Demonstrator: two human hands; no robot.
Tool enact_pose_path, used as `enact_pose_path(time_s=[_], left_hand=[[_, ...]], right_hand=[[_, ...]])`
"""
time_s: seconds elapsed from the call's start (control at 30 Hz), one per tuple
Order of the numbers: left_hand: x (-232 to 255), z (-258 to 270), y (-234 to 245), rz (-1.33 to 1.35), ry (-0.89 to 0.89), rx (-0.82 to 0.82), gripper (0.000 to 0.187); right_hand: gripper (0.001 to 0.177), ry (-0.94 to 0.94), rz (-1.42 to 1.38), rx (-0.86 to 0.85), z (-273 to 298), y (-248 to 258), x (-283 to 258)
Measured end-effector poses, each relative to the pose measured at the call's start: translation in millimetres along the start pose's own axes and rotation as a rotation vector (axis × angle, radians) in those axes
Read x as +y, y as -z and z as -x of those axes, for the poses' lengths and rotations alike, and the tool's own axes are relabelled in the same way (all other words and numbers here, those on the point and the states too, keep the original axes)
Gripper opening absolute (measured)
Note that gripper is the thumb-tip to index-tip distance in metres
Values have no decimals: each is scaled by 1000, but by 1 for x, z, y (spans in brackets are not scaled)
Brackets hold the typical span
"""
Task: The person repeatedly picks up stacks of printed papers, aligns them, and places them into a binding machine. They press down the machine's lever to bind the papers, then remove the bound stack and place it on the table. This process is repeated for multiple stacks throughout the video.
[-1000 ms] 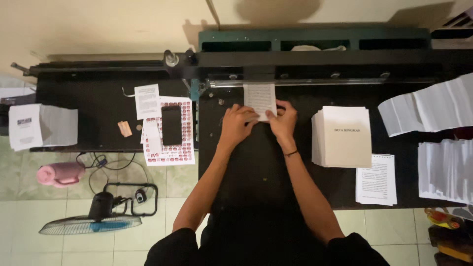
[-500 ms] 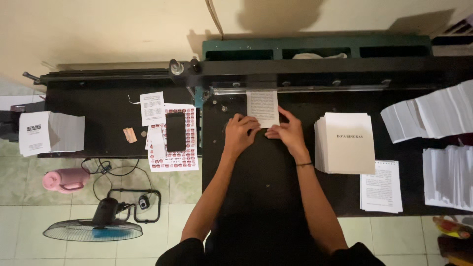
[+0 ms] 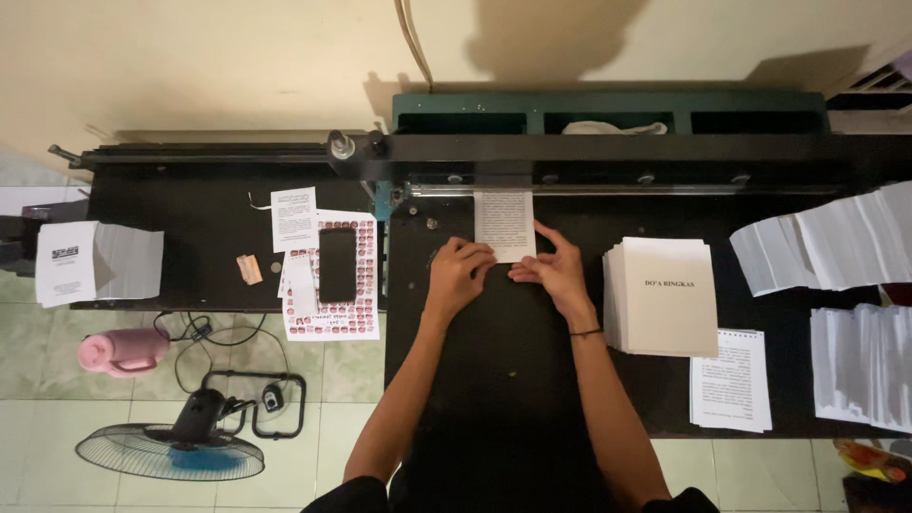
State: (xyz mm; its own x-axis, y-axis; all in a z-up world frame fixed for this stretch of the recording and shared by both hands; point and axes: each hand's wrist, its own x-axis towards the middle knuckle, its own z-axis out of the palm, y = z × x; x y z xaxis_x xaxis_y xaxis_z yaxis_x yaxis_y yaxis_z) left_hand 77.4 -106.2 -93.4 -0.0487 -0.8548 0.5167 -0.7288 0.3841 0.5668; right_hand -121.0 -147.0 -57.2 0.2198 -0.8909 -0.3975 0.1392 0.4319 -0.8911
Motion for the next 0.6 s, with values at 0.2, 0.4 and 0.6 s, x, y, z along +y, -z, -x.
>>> enact_pose_path(time_s=[0.2,0.4,0.6], left_hand=[[-1,1,1,10,14,-34,9],[2,-2,2,-36,-19,-5,10],[4,-4,6,8,-29,-23,10]], right_hand=[[75,13,-5,0,1,0,1],[74,32,-14,0,-5,4,11],[74,48,-20,21,-4,3,11]])
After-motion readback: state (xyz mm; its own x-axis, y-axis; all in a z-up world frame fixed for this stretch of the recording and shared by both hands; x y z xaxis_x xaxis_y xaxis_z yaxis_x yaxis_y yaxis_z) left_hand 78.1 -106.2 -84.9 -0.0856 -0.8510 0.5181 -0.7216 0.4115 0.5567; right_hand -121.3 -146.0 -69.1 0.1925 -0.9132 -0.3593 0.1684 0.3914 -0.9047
